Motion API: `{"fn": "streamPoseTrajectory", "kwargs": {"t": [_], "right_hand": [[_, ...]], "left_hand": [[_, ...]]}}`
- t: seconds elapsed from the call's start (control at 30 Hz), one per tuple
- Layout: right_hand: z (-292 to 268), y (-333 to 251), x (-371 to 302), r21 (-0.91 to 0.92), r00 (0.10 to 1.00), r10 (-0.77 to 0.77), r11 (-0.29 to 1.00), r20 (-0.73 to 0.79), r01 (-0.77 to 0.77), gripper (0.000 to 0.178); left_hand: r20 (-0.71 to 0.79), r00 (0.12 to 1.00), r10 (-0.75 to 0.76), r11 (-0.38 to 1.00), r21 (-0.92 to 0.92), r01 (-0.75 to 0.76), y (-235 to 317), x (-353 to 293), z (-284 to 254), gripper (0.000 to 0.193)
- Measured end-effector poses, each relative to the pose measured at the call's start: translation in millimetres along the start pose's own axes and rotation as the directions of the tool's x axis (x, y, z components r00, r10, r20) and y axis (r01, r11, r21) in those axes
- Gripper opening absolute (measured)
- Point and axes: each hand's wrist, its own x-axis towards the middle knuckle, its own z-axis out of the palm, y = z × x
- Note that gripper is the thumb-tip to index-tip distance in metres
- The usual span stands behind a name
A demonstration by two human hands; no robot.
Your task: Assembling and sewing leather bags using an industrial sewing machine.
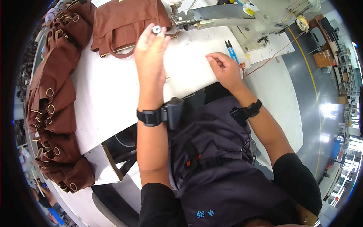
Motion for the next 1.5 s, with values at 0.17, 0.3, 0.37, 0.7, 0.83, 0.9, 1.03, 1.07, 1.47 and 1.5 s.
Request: {"fn": "streamPoseTrajectory", "kwargs": {"t": [0.17,0.3,0.37,0.7,0.83,0.9,1.03,1.07,1.47,1.5], "right_hand": [[0.2,4.1,-4.3,-0.061,0.999,-0.034,0.997,0.026,0.036,0.012],[1.0,2.3,-4.7,-0.177,0.998,-0.059,0.982,0.035,0.064,0.011],[2.9,1.1,-3.7,-0.192,0.986,-0.162,0.969,-0.033,0.153,0.008],[2.4,-4.5,-2.8,-0.266,0.973,-0.231,0.939,-0.019,0.217,0.008],[2.6,-6.9,-3.8,-0.229,0.981,-0.194,0.956,-0.027,0.183,0.008],[2.6,-6.1,-5.0,-0.238,0.983,-0.183,0.956,-0.032,0.17,0.008],[2.7,-2.8,-4.7,-0.194,0.972,-0.234,0.955,-0.033,0.224,0.007],[2.7,-2.6,-4.1,-0.195,0.966,-0.256,0.95,-0.029,0.245,0.007],[-37.2,-30.2,-5.2,-0.158,0.982,-0.081,0.981,0.173,0.109,0.01],[-52.4,-38.0,-4.8,-0.143,0.981,-0.046,0.987,0.188,0.073,0.012]], "left_hand": [[0.076,0.991,0.114,0.985,0.123,-0.123,-27.7,-7.0,32.8,0.058],[0.109,0.966,0.234,0.92,0.296,-0.256,-38.0,-17.4,40.8,0.065],[0.114,0.959,0.259,0.858,0.428,-0.283,-43.0,-23.4,44.4,0.073],[0.16,0.906,0.392,0.665,0.631,-0.399,-47.1,-31.7,57.2,0.079],[0.053,0.969,0.241,0.858,0.455,-0.238,-34.7,-29.1,44.0,0.068],[0.049,0.982,0.18,0.897,0.402,-0.184,-31.2,-27.2,36.3,0.066],[0.032,0.983,0.181,0.905,0.385,-0.18,-41.8,-35.5,41.7,0.061],[0.027,0.971,0.238,0.88,0.417,-0.228,-45.3,-38.4,44.9,0.06],[0.079,0.891,0.447,0.532,0.778,-0.336,-3.7,-11.2,12.2,0.021],[0.105,0.882,0.459,0.519,0.775,-0.362,-0.1,-10.3,10.5,0.018]]}}
